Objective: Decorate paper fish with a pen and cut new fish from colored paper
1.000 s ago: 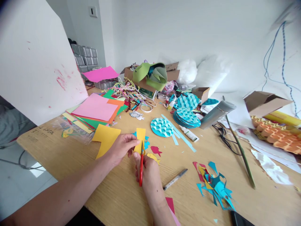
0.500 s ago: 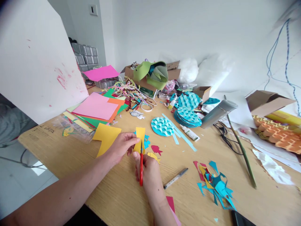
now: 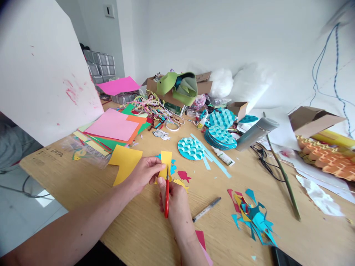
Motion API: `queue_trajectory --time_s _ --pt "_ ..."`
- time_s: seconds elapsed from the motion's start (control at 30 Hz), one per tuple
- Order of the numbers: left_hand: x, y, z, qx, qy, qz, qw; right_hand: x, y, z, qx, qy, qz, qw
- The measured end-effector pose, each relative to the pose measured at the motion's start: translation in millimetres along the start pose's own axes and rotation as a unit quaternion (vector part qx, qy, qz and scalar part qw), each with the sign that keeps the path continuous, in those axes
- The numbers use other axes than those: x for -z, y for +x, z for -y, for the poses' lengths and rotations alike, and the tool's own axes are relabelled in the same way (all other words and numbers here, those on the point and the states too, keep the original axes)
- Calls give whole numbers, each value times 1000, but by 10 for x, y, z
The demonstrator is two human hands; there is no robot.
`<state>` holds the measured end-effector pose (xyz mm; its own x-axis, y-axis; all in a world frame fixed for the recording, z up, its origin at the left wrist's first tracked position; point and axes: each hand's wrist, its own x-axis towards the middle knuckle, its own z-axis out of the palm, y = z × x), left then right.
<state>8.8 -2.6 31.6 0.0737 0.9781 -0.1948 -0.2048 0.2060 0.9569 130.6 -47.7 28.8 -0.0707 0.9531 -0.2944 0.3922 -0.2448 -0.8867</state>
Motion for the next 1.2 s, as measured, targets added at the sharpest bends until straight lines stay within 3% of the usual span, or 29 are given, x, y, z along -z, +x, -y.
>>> queue_trajectory --time_s 0.97,1.2 --pt "-21 5 25 29 -39 8 999 1 35 -44 13 -1 -6 1000" --pt "6 25 18 15 -55 10 998 -16 6 -26 -14 13 -2 1000"
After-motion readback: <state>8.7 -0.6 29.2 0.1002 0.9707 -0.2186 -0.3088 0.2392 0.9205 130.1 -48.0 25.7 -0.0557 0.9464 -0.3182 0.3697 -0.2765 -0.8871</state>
